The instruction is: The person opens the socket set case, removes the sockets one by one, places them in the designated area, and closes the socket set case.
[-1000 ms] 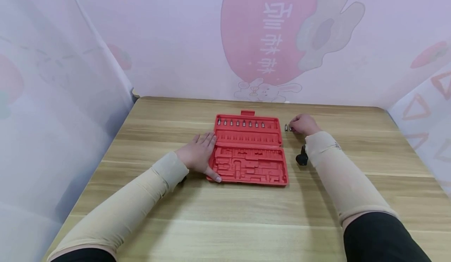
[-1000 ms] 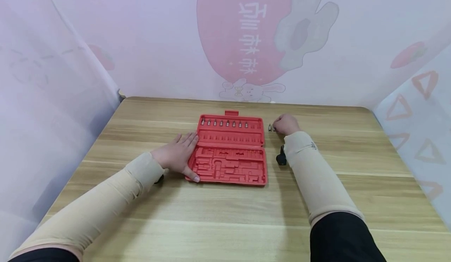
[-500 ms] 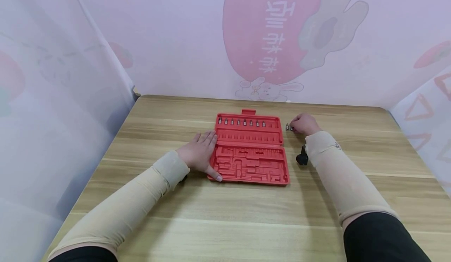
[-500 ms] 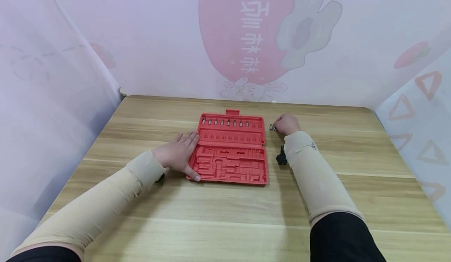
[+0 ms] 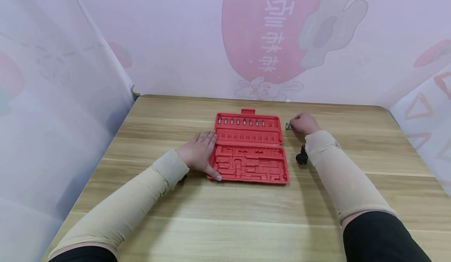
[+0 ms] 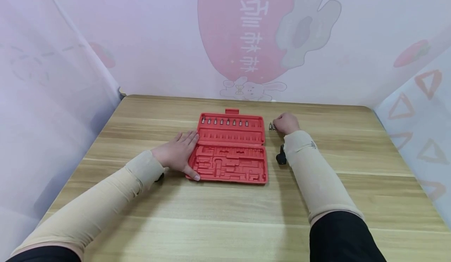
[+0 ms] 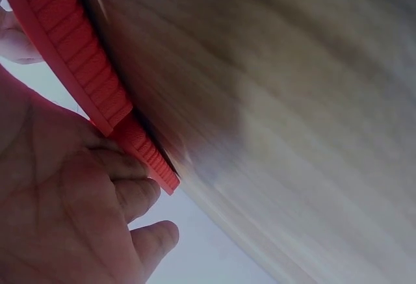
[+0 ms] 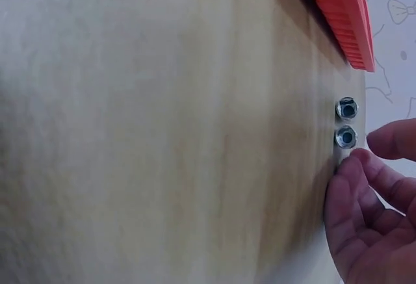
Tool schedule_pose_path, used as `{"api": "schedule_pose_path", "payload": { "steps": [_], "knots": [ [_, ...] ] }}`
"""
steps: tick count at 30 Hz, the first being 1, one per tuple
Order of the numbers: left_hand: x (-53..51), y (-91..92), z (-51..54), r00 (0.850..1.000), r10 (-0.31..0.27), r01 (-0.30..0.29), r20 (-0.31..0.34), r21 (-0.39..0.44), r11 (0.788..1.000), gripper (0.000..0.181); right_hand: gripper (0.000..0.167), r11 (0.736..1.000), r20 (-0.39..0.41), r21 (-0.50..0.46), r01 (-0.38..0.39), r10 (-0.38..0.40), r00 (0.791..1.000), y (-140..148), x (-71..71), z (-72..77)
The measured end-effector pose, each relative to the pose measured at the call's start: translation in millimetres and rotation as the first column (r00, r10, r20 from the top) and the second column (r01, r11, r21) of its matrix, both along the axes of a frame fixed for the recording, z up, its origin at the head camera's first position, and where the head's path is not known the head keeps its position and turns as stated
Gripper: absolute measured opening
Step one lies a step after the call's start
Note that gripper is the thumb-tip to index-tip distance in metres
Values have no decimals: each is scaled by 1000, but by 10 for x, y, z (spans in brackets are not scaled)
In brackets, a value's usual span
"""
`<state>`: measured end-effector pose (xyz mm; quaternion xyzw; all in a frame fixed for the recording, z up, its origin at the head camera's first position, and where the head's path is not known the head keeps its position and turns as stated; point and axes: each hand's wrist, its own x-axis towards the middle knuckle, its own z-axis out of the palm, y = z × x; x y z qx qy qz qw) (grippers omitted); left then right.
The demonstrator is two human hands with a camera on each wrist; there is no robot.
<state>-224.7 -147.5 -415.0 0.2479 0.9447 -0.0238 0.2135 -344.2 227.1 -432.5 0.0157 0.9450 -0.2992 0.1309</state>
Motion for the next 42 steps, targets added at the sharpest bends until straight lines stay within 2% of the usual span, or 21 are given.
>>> {"api": "schedule_pose_path", "payload": {
  "steps": [4,7,11,14,19,24,33,36,39,40,42],
  "knots": [
    [-1,-3,-9,1000,-4,4,2,-5,1000,145,38,1000,-32,-4,5,-5,999,-30,4,43],
    [0,-2,-7,1000,-3,3,3,-8,1000,145,38,999,-47,-45,-13,10,999,-127,5,105],
    [-1,-1,2,1000,-2,2,8,-7,1000,145,36,992,-18,-125,-31,29,999,-345,16,198],
    [-1,-5,6,1000,0,0,14,-4,1000,145,35,989,3,-140,-41,42,999,-518,28,241],
    [-2,-15,8,1000,6,-6,16,6,1000,146,33,989,3,-122,-89,90,996,-723,14,209],
    [-11,-12,-1,1000,3,-3,22,13,1000,146,36,983,11,-110,-150,152,988,-771,-38,117],
    [-22,-3,-19,1000,7,-7,22,6,1000,146,42,965,62,-193,-176,191,980,-797,-82,77],
    [-26,4,-8,1000,7,-7,24,4,1000,145,41,956,73,-263,-133,157,985,-805,-68,78],
    [-23,4,2,1000,11,-11,29,8,1000,145,39,923,99,-382,-36,80,992,-807,-55,63],
    [-22,4,6,999,13,-13,30,10,1000,145,38,916,100,-400,-18,63,993,-806,-52,54],
    [-19,5,9,1000,13,-14,28,10,1000,146,35,919,83,-393,-12,49,995,-801,-45,40]
  ]
}}
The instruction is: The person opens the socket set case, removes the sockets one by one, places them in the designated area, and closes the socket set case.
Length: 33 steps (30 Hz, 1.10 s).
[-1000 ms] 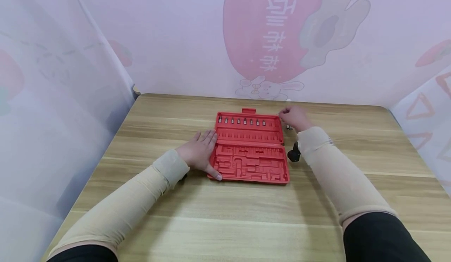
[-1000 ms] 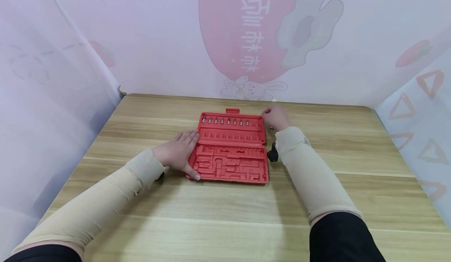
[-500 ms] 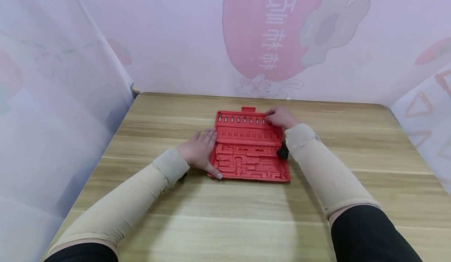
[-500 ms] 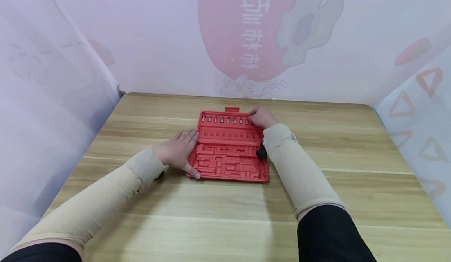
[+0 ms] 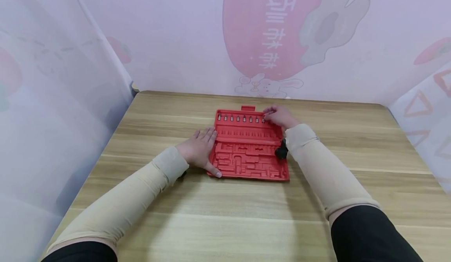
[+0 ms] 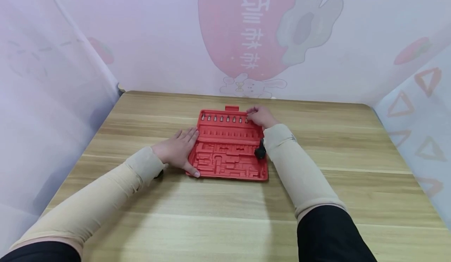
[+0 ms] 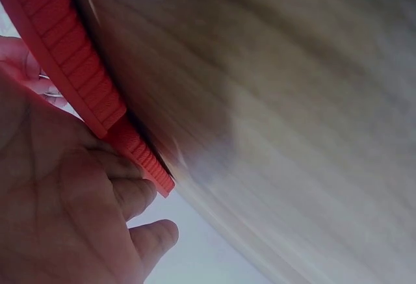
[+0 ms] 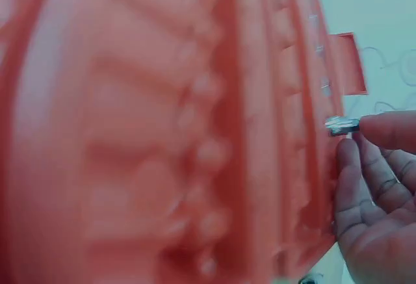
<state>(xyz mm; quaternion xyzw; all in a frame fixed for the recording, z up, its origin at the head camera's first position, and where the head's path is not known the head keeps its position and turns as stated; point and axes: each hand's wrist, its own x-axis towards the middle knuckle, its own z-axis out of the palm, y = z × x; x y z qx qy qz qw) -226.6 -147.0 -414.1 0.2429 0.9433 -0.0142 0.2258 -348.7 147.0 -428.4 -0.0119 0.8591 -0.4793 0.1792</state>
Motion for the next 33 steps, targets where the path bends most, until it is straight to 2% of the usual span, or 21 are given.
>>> {"api": "schedule_pose_path", "payload": {
  "steps": [5,9,14,18,25,33],
  "knots": [
    [-1,3,-10,1000,-8,8,-5,-6,1000,146,26,988,-93,153,-35,50,994,5,12,-43],
    [-9,9,-10,1000,-12,12,-2,-6,1000,146,24,987,-118,158,-26,45,992,-1,23,-54],
    [-6,5,-7,1000,-10,10,-2,-10,1000,146,26,998,-87,48,28,-24,996,-10,47,-58],
    [0,-3,3,1000,-11,11,-5,-16,1000,146,32,995,-48,-54,85,-88,995,-7,59,-56],
    [6,3,24,1000,-18,18,-1,-22,1000,146,39,989,-39,-104,106,-110,993,142,50,-12],
    [-15,-20,-34,1000,-7,7,5,-4,1000,148,41,970,-40,-196,143,-154,987,416,36,97]
  ]
}}
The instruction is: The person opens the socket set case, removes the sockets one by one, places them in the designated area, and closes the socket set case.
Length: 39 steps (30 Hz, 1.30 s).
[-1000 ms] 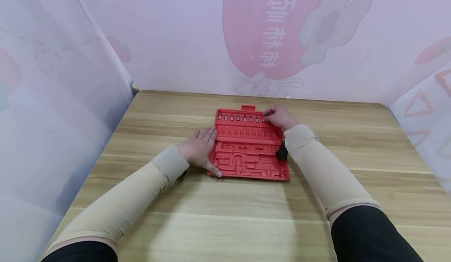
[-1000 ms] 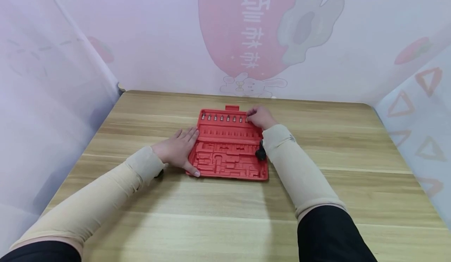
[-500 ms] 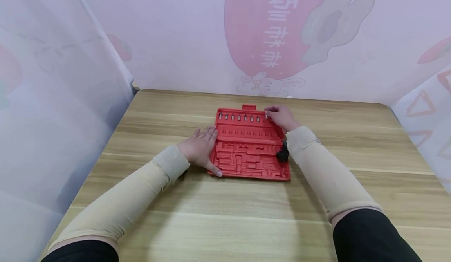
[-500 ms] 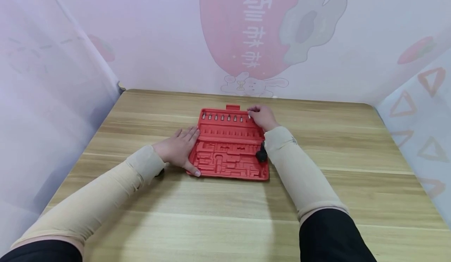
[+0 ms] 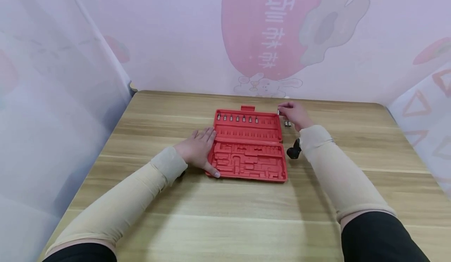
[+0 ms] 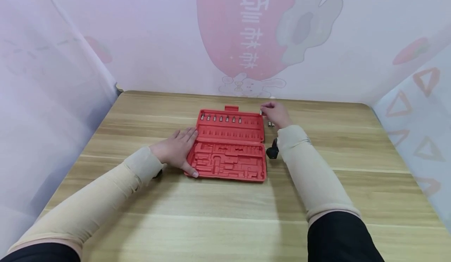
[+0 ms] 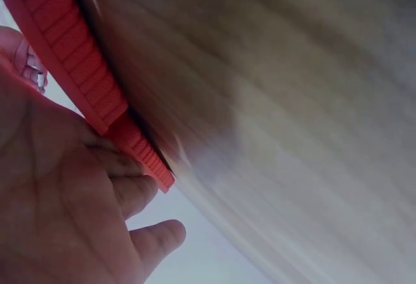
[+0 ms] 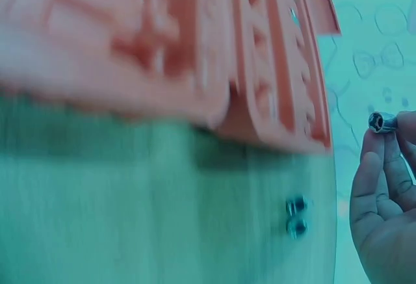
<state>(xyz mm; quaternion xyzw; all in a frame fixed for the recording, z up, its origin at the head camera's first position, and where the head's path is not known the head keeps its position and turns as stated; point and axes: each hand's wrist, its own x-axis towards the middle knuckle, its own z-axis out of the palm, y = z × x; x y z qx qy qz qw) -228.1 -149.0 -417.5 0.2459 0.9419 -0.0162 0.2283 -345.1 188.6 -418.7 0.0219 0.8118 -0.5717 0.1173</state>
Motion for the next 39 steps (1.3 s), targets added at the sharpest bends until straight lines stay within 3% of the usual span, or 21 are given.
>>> {"api": "schedule_pose_path", "payload": {
  "steps": [8,20,39],
  "knots": [
    [-2,-14,-20,1000,16,-16,-4,13,1000,148,43,999,25,40,16,-17,1000,308,18,5],
    [2,-20,-25,999,32,-32,6,29,999,148,39,994,62,110,1,-8,998,558,15,-149],
    [13,-27,-32,999,28,-29,28,30,999,149,29,947,72,318,-31,9,997,481,2,-196]
  ]
}}
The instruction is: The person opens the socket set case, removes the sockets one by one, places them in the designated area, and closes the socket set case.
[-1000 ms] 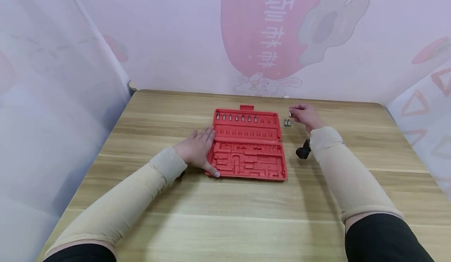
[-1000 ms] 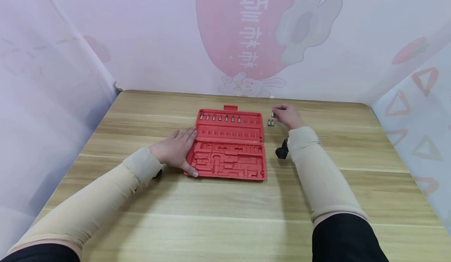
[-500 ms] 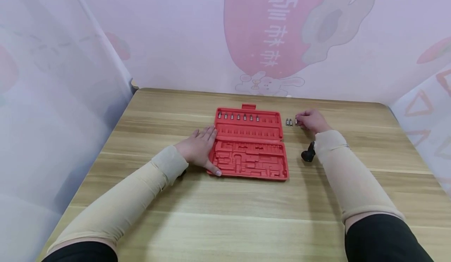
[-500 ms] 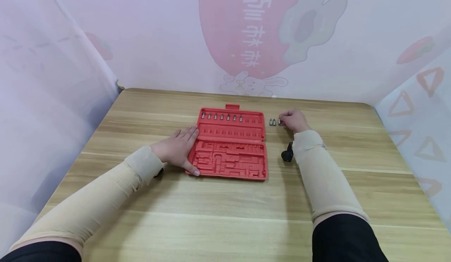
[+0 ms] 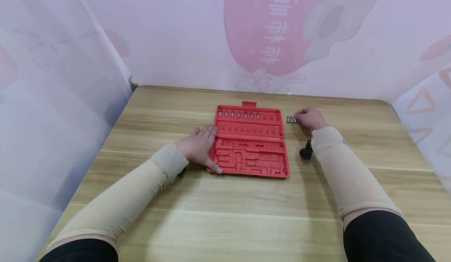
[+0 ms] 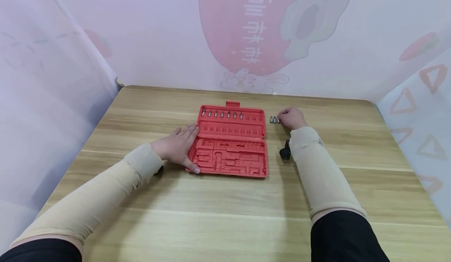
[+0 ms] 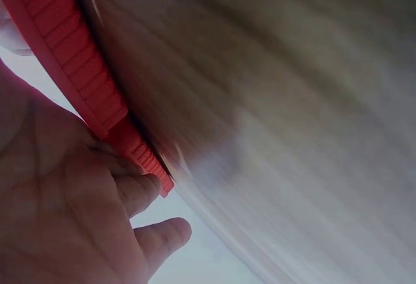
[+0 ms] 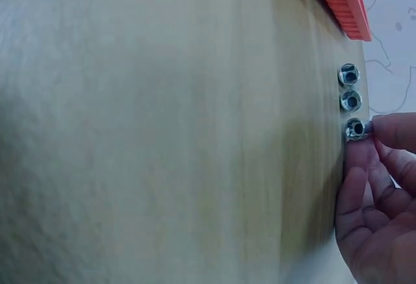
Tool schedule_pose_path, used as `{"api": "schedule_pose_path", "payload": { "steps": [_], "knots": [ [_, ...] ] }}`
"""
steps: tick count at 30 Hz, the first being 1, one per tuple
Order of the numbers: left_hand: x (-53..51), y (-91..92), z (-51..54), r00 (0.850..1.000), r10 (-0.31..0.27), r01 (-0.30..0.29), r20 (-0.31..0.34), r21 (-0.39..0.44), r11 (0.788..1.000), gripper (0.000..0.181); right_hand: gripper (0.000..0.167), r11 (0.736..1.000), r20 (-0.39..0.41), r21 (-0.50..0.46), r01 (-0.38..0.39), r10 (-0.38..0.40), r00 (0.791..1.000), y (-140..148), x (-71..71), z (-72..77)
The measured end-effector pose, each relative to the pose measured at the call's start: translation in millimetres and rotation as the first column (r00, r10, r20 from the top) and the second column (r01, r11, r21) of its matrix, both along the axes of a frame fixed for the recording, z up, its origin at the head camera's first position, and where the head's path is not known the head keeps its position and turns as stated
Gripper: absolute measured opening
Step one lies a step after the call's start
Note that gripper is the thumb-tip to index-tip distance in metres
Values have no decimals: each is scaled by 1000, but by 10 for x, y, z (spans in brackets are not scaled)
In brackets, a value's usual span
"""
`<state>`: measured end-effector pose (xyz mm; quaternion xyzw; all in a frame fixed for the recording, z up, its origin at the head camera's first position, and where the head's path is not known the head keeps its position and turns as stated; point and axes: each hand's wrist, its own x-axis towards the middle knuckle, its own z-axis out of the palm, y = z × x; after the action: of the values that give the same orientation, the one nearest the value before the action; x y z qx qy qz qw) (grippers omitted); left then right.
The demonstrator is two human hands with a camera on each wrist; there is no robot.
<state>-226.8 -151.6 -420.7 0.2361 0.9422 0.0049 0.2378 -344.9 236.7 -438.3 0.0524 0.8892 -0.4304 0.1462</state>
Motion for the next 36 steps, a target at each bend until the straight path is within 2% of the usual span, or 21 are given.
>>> {"api": "schedule_pose_path", "payload": {
  "steps": [7,23,30,36],
  "knots": [
    [-5,2,7,1000,5,-5,2,13,1000,148,28,995,-35,94,-19,23,999,-25,-6,16],
    [-5,5,20,1000,1,0,-2,9,1000,148,32,981,-54,193,-35,46,997,-58,50,12],
    [-9,10,31,1000,2,-2,3,9,1000,149,33,977,-83,213,-31,50,995,-71,65,19],
    [-7,-1,15,1000,-4,4,8,20,1000,149,34,982,-66,188,-12,25,998,-65,76,15]
  ]
}}
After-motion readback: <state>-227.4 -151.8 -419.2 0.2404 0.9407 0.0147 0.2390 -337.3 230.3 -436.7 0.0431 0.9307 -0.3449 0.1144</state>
